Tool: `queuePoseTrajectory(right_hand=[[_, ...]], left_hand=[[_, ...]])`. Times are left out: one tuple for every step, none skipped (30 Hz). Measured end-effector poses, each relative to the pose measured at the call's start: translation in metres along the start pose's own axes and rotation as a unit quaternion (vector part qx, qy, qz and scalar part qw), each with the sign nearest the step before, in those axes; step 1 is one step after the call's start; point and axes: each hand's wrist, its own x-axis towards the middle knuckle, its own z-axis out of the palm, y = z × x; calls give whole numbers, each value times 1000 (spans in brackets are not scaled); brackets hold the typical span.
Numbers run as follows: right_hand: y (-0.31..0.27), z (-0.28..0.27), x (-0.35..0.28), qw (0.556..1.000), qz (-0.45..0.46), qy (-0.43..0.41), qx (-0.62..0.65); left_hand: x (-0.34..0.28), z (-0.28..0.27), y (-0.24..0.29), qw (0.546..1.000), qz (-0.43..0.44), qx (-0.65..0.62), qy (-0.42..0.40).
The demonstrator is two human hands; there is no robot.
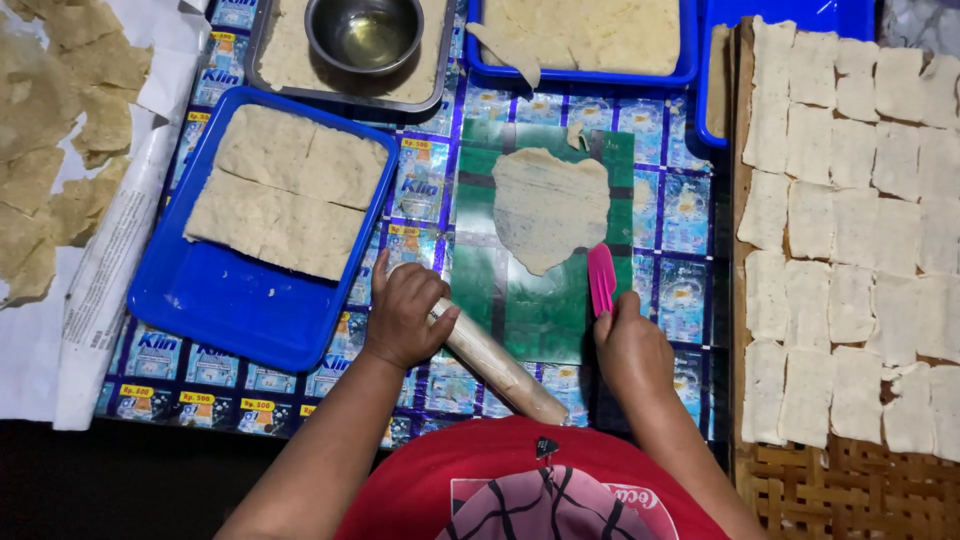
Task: Rolling out dough into thin squares and arranging them on a tray.
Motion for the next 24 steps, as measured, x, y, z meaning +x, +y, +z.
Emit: queuePoseTrajectory(right_hand=[[-2,2,0,1000,-1,1,1],[-5,4,1,1000,-6,3,-8],[-5,7,-2,1000,-6,3,-17],[-8,8,-2,1000,-2,3,-17],[-12,8,-3,1000,-1,8,-17],[-16,9,-3,1000,0,14,-17],[-21,8,0,1000,1,15,-16],[-25,8,2,1000,6,12,-12],[-26,11,0,1000,12,4,-10],[-28,11,0,1000,15,0,-10],[-31,11,1,1000,15,9,-6],[-33,11,3,1000,15,18,-1],[-33,14,2,1000,16,16,-2],[-33,16,2,1000,21,20,-9],[-34,17,4,999,25,28,-17],[-35,16,4,999,26,30,-18],[-38,15,6,999,26,33,-18],[-40,14,8,999,26,37,-19],[-41,13,13,999,29,35,-20],[-43,12,18,999,25,43,-22],[-46,10,25,998,19,53,-24],[-51,8,31,998,19,52,-25],[-55,5,37,998,18,60,-23],[-59,2,43,997,17,68,-21]], left_hand=[[0,-1,-1,1000,1,1,1],[1,-1,-1,1000,1,-1,2],[0,-1,0,1000,0,-7,-1],[1,-1,0,1000,2,-10,-3],[1,-2,0,1000,2,-8,-4],[2,-2,-1,1000,3,-6,-5],[4,-2,-2,1000,5,-6,-4],[5,-2,-3,1000,3,-6,-4],[1,-3,-1,1000,-1,-9,-9],[0,-4,0,1000,-2,-10,-13],[2,-4,-1,1000,-1,-15,-13],[3,-5,-2,1000,1,-19,-13],[2,-5,-2,1000,0,-20,-15],[1,-6,-3,1000,3,-22,-13],[3,-4,-4,1000,8,-24,-8],[2,-5,-3,1000,9,-26,-7],[2,-5,-4,1000,9,-24,-8],[3,-4,-5,1000,8,-22,-9],[3,-4,-4,1000,7,-24,-12],[3,-4,-4,999,8,-31,-12],[4,-4,-5,999,9,-36,-10],[3,-4,-6,999,8,-36,-11],[3,-4,-6,999,11,-37,-7],[3,-4,-6,999,14,-37,-2]])
